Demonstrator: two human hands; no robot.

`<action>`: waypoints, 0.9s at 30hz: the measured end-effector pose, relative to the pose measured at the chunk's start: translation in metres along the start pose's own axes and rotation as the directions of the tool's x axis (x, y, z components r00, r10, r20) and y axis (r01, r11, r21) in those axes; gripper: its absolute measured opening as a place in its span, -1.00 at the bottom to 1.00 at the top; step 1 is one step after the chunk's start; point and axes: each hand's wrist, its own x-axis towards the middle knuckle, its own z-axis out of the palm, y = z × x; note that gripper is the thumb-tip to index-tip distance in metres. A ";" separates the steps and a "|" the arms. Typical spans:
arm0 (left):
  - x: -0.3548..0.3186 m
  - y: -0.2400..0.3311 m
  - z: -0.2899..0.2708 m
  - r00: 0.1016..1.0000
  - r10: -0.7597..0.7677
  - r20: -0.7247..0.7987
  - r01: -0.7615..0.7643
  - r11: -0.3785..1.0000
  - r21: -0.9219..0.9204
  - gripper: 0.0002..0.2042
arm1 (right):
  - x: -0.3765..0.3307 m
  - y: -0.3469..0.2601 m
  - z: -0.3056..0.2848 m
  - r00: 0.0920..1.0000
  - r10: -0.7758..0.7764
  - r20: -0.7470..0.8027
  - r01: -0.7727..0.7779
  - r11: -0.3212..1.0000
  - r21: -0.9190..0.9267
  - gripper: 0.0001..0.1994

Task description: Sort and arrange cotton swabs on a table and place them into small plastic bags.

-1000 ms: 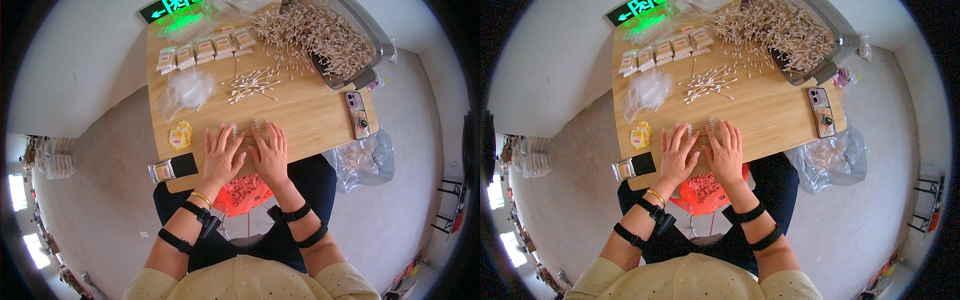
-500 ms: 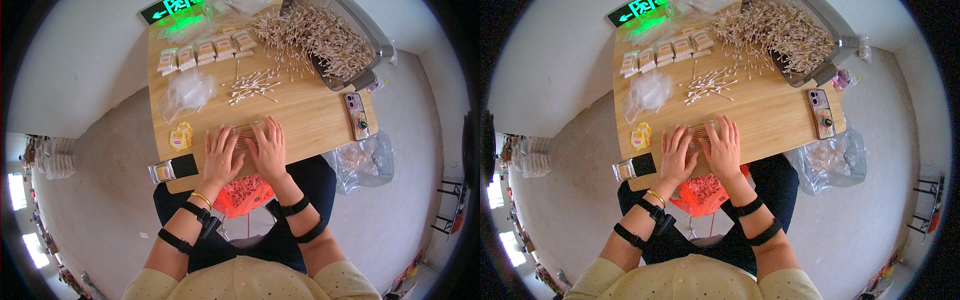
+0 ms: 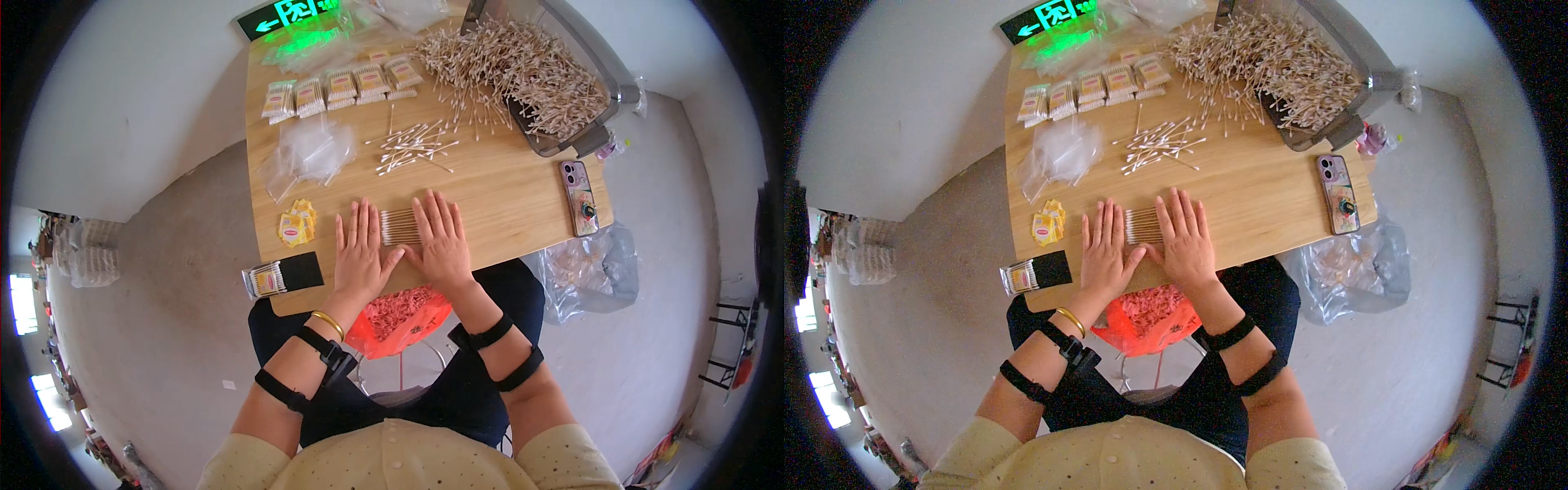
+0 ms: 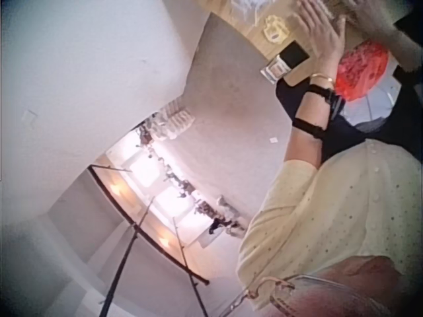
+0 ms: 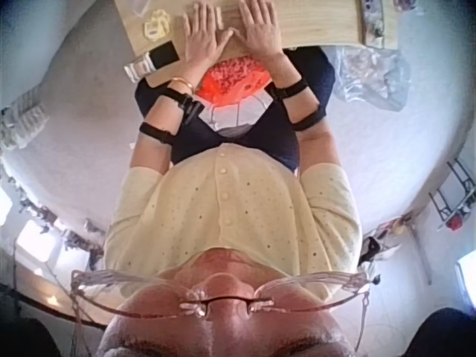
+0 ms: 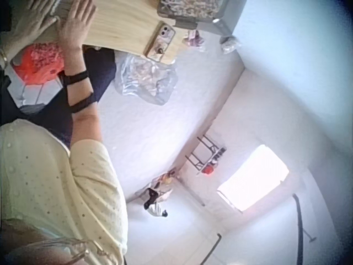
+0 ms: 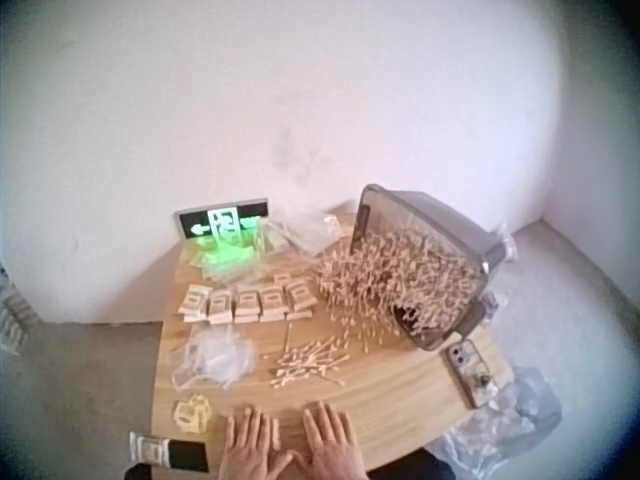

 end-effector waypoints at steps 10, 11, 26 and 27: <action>0.000 -0.001 0.007 0.999 0.018 -0.042 -0.019 1.000 -0.009 -0.05 | 0.002 -0.014 0.014 0.996 -0.081 0.020 0.083 0.993 -0.079 -0.10; 0.001 0.000 0.007 0.999 0.023 -0.047 -0.023 1.000 -0.008 -0.05 | 0.002 -0.014 0.012 0.995 -0.075 0.058 0.082 0.989 -0.123 -0.11; 0.005 0.007 0.002 0.997 0.075 -0.015 -0.074 0.997 0.002 -0.17 | 0.008 0.009 -0.009 0.983 -0.124 0.139 0.131 0.991 -0.040 -0.16; 0.005 0.007 0.001 0.997 0.072 -0.007 -0.072 0.997 0.003 -0.17 | 0.010 0.014 -0.011 0.983 -0.122 0.138 0.129 0.991 -0.040 -0.16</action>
